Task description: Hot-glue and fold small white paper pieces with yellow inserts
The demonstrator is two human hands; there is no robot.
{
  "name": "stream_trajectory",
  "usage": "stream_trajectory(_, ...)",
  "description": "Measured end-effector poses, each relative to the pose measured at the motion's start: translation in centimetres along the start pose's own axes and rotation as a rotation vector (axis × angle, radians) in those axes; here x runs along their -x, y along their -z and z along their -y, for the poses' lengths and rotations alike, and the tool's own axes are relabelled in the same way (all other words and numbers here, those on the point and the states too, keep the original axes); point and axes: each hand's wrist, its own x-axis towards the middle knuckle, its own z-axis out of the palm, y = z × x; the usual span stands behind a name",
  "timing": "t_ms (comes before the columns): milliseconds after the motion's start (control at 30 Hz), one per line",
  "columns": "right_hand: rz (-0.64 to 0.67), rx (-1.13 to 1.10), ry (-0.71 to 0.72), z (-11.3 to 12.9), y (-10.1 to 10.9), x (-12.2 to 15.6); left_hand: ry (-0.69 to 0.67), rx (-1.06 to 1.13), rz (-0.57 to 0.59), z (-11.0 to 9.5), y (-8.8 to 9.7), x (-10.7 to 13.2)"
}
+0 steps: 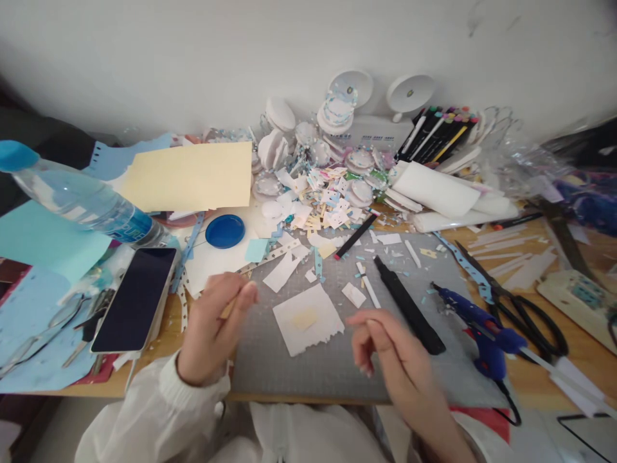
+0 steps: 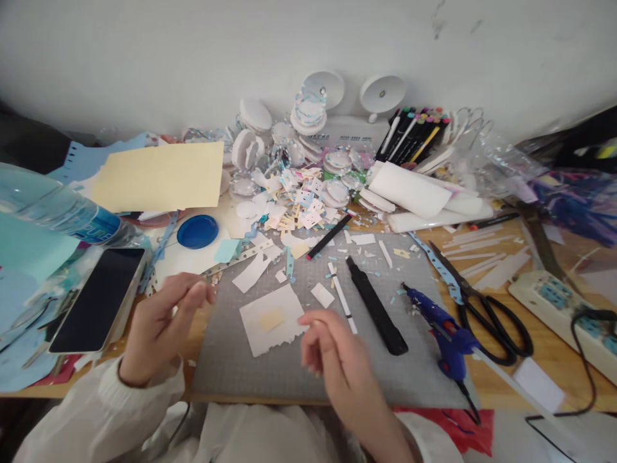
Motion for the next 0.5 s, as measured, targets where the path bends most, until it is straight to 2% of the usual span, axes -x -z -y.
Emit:
stream_trajectory(67, -0.160, 0.157, 0.082, -1.7, 1.6, 0.9, -0.087, -0.187, -0.065, 1.5, 0.6, -0.1)
stream_trajectory(133, -0.277, 0.371, 0.196, -3.1, 3.1, 1.7, -0.123, -0.281, -0.073, 2.4, 1.0, 0.2)
stream_trajectory(233, -0.307, 0.630, 0.311, -4.3, 4.7, 2.9, -0.179, -0.221, 0.029, 2.8, 0.7, 1.4)
stream_trajectory(300, -0.281, 0.679, 0.351, -4.6, 5.1, 3.7, -0.238, -0.137, 0.117, 2.3, -0.1, 2.1)
stream_trajectory(367, -0.329, 0.663, 0.384, -5.0, 5.0, 4.6, -0.262, -0.102, 0.193, 1.5, -1.4, 2.5)
stream_trajectory(433, -0.529, 0.646, 0.372, -5.7, 4.9, 5.8, -0.237, -0.123, 0.259, 0.7, -3.1, 2.5)
stream_trajectory(500, -0.820, 0.631, 0.310, -6.7, 5.3, 7.1, -0.206, -0.187, 0.280, 0.0, -4.7, 2.4)
